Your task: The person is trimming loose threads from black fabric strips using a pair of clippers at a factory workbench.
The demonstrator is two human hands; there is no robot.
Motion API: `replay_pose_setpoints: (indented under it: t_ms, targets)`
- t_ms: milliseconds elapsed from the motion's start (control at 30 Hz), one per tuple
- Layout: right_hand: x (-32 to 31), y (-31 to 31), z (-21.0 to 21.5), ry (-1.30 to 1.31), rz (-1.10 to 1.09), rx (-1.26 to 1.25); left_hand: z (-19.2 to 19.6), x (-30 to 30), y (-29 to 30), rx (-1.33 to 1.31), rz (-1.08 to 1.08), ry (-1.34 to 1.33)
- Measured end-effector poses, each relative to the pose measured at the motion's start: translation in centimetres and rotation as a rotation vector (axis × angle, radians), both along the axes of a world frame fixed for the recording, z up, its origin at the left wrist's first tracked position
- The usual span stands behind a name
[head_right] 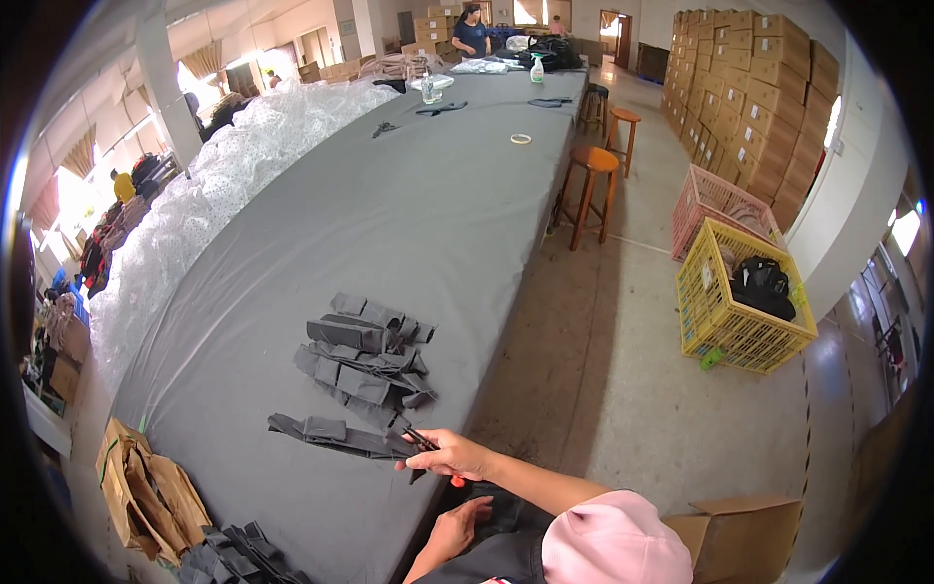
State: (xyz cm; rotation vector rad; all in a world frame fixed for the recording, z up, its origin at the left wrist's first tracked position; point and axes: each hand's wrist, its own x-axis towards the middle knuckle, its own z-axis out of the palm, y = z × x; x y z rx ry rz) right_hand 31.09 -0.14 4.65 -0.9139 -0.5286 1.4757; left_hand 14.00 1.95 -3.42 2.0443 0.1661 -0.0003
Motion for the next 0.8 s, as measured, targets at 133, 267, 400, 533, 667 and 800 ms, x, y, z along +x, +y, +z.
replay_pose_setpoints:
  t_ms: [133,267,400,533,667,800]
  targets:
    - [-1.2,0.7,-0.8,0.052,0.08,0.017,-0.3,-0.2,0.0,-0.154,-0.053,0.057]
    - [-2.9,1.7,-2.0,-0.007,0.123,0.013,2.3,-0.3,-0.6,-0.282,-0.038,0.139]
    - [-3.4,1.6,-3.8,0.097,0.179,-0.1,4.4,-0.2,-0.4,-0.236,-0.18,0.215]
    - [-3.5,2.0,-5.2,0.049,0.164,-0.183,3.4,-0.3,-0.2,-0.236,-0.256,0.19]
    - [-3.6,1.8,-7.0,-0.005,0.122,-0.219,3.3,-0.5,-0.3,-0.246,-0.243,0.136]
    - [-3.9,2.1,-7.5,-0.017,0.149,-0.242,3.7,-0.7,-0.3,-0.276,-0.218,0.175]
